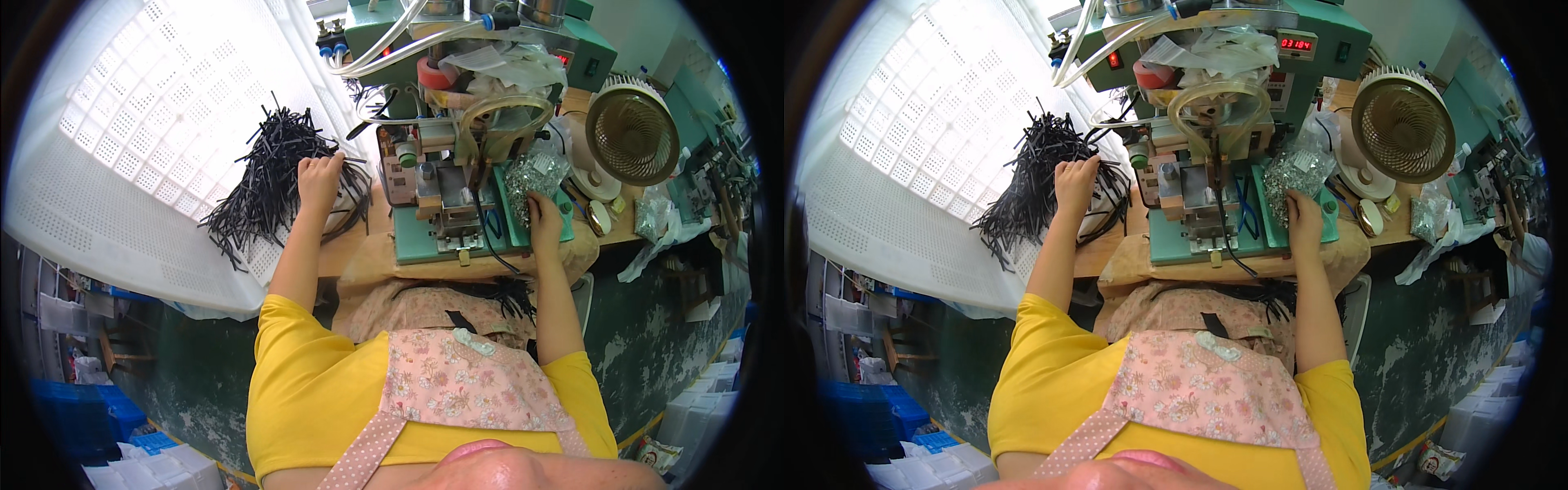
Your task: The person repeatedly picks up black cords and small metallic components, inserts the cord into a machine, and secures the component onto the cord. The finished items are placed on a green tray beside the machine.
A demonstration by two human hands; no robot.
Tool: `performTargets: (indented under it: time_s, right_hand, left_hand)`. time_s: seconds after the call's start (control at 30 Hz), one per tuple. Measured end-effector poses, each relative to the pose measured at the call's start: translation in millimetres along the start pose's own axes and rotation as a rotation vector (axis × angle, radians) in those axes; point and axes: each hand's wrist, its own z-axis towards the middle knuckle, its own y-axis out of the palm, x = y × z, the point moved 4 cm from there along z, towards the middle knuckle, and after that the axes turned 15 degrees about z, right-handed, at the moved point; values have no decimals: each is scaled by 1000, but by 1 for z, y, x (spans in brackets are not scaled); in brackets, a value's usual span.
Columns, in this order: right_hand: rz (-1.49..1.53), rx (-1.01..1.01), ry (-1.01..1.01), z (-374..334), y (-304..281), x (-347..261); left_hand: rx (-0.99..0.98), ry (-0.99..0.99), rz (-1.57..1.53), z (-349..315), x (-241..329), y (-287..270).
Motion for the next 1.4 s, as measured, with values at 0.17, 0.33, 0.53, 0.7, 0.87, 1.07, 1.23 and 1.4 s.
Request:
performTargets:
  time_s: [0.17, 0.33, 0.53, 0.7, 0.87, 1.07, 1.23, 1.4]
  right_hand:
    - [-43, -66, 101, 2, 1, -10]
    - [273, -36, 221, 13, 7, -56]
    - [300, -142, 42, 35, 25, -125]
    - [454, -137, 181, 34, 38, -135]
    - [623, -107, 340, 36, 42, -137]
    - [257, 33, -55, 38, -4, -108]
    - [48, -71, 279, 28, -47, -9]
    - [-241, -190, 127, -4, -41, 17]
  left_hand:
    - [-98, -322, -433, -14, 6, -41]
    - [-18, -741, -792, -21, 24, -63]
    - [-85, -792, -1313, -1, 56, -76]
    - [11, -448, -1242, 11, 92, -136]
    - [392, 141, -909, 32, 148, -181]
    - [423, 191, -895, 36, 173, -169]
    - [479, 207, -896, 34, 175, -163]
    - [446, 193, -936, 32, 177, -163]
